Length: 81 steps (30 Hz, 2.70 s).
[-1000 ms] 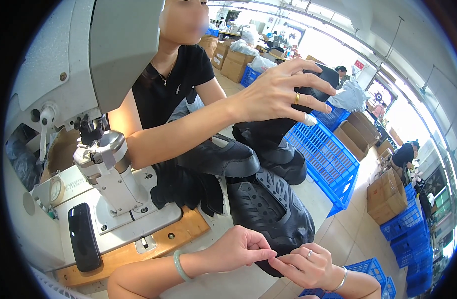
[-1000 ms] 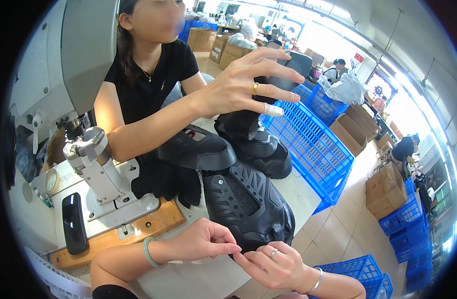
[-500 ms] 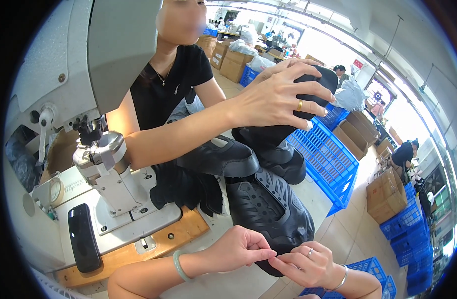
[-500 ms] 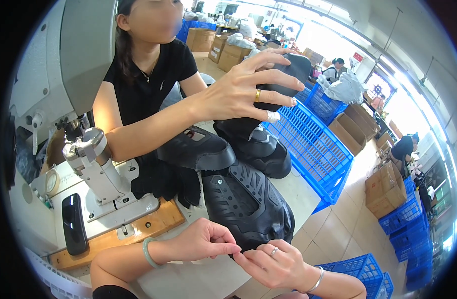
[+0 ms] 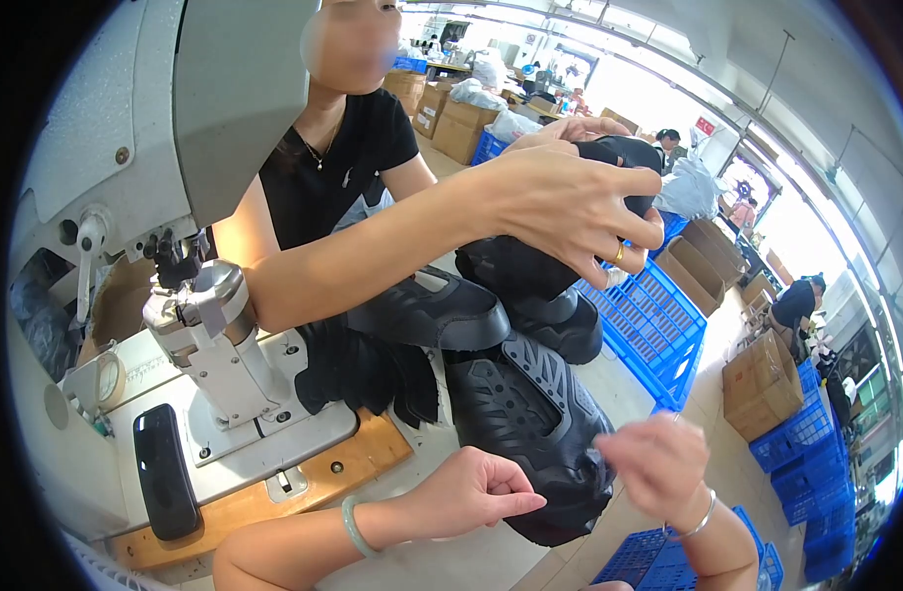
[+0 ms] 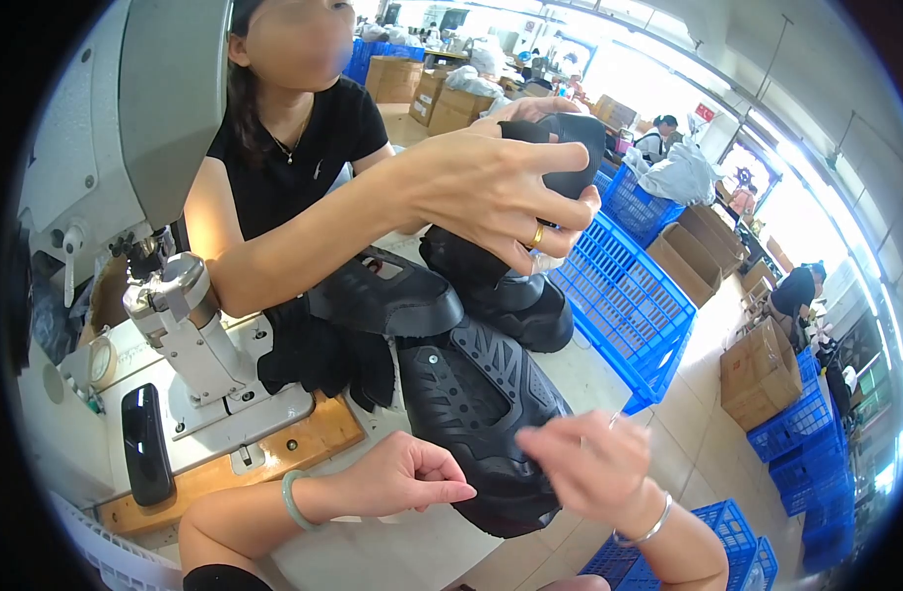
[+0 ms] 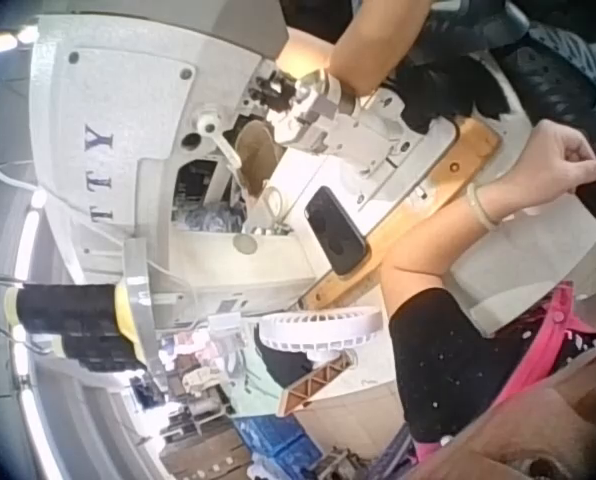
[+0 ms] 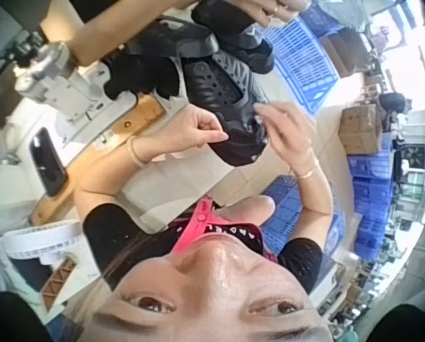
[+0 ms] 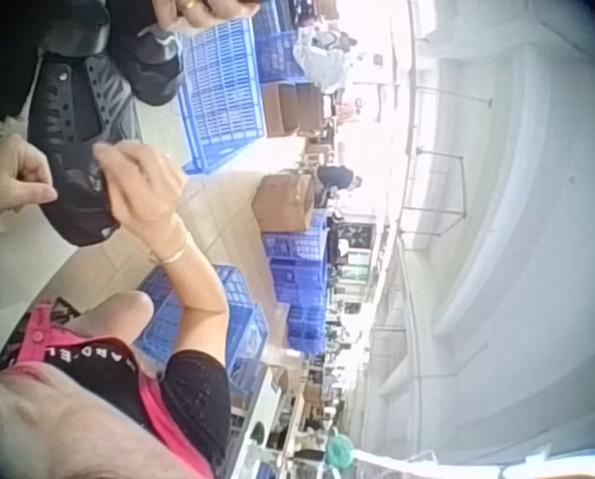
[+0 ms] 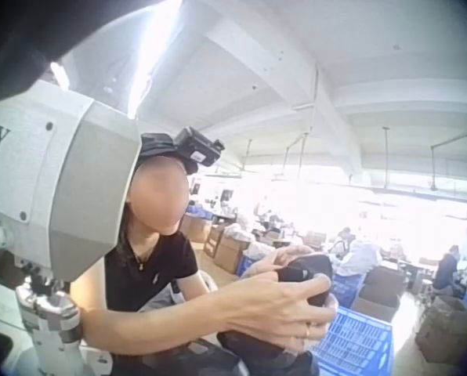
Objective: Stitching and inspecting shoe upper components using an industrial sewing machine.
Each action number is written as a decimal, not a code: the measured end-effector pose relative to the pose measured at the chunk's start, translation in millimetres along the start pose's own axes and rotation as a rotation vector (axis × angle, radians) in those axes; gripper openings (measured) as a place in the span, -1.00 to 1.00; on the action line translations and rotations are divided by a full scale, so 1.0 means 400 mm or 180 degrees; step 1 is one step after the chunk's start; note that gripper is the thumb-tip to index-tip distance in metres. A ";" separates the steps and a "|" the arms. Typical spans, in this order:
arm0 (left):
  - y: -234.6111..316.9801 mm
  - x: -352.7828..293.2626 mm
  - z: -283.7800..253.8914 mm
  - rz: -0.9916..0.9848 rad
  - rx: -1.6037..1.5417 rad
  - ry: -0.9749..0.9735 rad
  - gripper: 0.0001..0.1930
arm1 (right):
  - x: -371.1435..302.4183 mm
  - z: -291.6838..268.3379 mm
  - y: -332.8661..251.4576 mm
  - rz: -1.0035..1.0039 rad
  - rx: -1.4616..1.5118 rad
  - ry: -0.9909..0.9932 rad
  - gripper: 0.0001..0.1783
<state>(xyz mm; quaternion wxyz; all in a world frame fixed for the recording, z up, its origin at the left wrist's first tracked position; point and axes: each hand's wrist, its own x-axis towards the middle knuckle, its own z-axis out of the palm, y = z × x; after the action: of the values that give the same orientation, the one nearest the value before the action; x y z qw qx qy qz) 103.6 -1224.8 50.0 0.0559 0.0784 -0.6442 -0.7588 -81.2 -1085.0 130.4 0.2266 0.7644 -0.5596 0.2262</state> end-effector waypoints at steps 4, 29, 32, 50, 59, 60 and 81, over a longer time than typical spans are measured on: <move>0.000 0.002 -0.001 -0.0010 0.0017 -0.0015 -0.74 | 0.048 -0.009 0.056 0.1183 0.0561 0.0846 -0.71; 0.008 0.000 0.001 -0.0077 0.0167 -0.0043 -0.74 | 0.308 0.044 0.249 0.3503 0.3578 0.1127 -0.69; 0.005 0.001 0.003 -0.0049 0.0186 -0.0037 -0.74 | 0.306 0.047 0.254 0.3528 0.3591 0.1171 -0.74; -0.003 0.000 0.006 -0.0048 0.0119 0.0032 -0.79 | 0.324 0.063 0.262 0.3114 0.4055 0.1431 -0.75; 0.011 -0.008 0.012 -0.0159 0.0351 0.0140 -0.76 | 0.336 -0.074 0.275 0.2654 0.3873 0.2137 -0.65; 0.017 -0.010 0.015 -0.0156 0.0382 0.0075 -0.76 | 0.307 -0.112 0.303 0.2373 0.3735 0.1815 -0.63; 0.049 0.170 0.486 0.0891 -0.0541 -0.1111 -0.22 | -0.416 -0.415 -0.109 0.3854 0.4127 0.0964 -0.75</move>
<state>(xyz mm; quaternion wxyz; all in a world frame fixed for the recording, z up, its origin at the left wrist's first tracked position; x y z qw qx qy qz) -0.4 -1052.3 96.6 0.0547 -0.1490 -0.5825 -0.7972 -99.8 -848.3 158.6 -0.3360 0.2785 -0.5932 0.6765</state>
